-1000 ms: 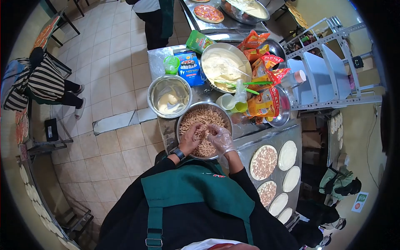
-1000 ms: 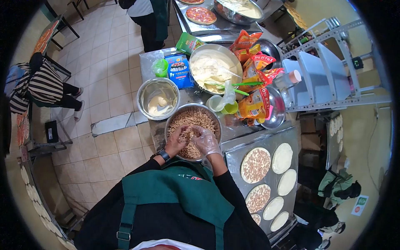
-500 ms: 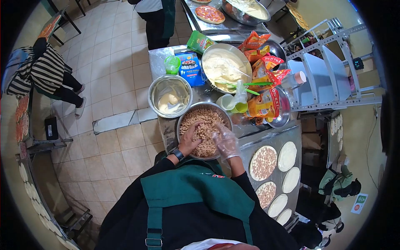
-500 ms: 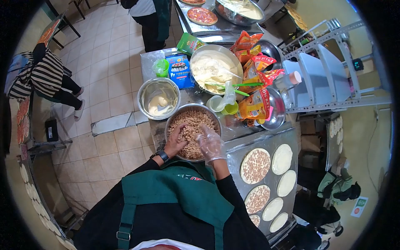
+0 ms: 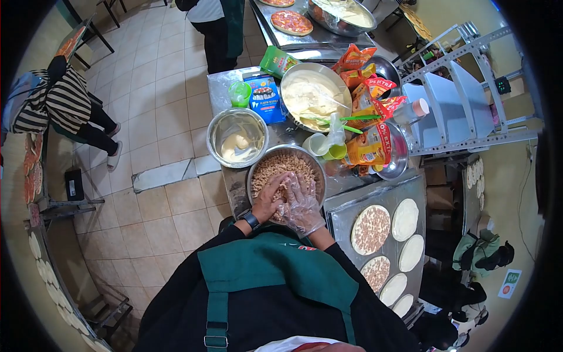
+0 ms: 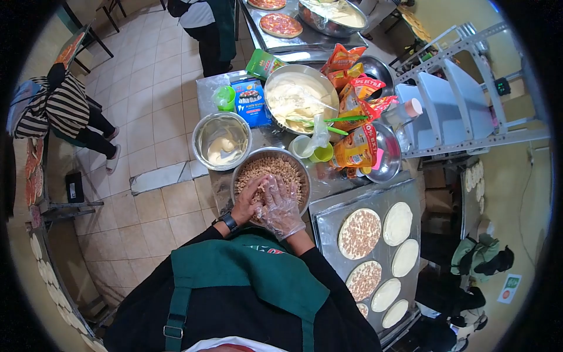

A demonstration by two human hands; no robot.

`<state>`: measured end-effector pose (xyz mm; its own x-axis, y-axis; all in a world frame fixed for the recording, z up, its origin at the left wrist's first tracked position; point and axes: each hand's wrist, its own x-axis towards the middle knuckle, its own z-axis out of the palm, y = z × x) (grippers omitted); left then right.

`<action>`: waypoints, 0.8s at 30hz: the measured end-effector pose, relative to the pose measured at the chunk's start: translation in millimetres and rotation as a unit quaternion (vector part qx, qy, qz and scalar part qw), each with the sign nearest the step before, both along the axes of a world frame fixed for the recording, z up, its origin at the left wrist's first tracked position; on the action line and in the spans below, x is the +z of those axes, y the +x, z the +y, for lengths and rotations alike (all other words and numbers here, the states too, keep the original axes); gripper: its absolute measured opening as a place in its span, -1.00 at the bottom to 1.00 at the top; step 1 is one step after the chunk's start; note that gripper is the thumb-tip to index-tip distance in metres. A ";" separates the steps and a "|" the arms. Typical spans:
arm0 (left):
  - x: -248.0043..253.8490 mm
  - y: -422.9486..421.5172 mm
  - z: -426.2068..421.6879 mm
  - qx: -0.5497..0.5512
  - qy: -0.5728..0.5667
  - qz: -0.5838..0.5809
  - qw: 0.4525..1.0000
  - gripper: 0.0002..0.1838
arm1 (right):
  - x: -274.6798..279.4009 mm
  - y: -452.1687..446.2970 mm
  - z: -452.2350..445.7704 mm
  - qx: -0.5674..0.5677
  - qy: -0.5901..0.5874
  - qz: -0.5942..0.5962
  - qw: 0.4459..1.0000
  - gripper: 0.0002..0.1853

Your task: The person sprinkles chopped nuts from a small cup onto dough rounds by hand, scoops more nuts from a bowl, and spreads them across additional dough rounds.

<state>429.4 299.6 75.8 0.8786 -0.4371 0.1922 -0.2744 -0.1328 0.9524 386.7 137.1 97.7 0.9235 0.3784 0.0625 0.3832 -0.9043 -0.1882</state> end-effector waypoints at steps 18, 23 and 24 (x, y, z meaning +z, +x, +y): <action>23.8 3.0 -8.2 -0.001 -0.174 0.139 0.975 -0.32 | 39.2 7.5 -23.8 -0.270 0.446 0.003 0.853 -0.84; 27.9 4.0 -3.0 0.003 -0.169 0.130 0.977 -0.36 | 42.8 10.3 -24.6 -0.291 0.369 0.052 0.881 -0.86; 28.8 3.8 -1.9 0.002 -0.165 0.131 0.978 -0.36 | 49.5 10.4 -22.7 -0.272 0.355 0.026 0.894 -0.86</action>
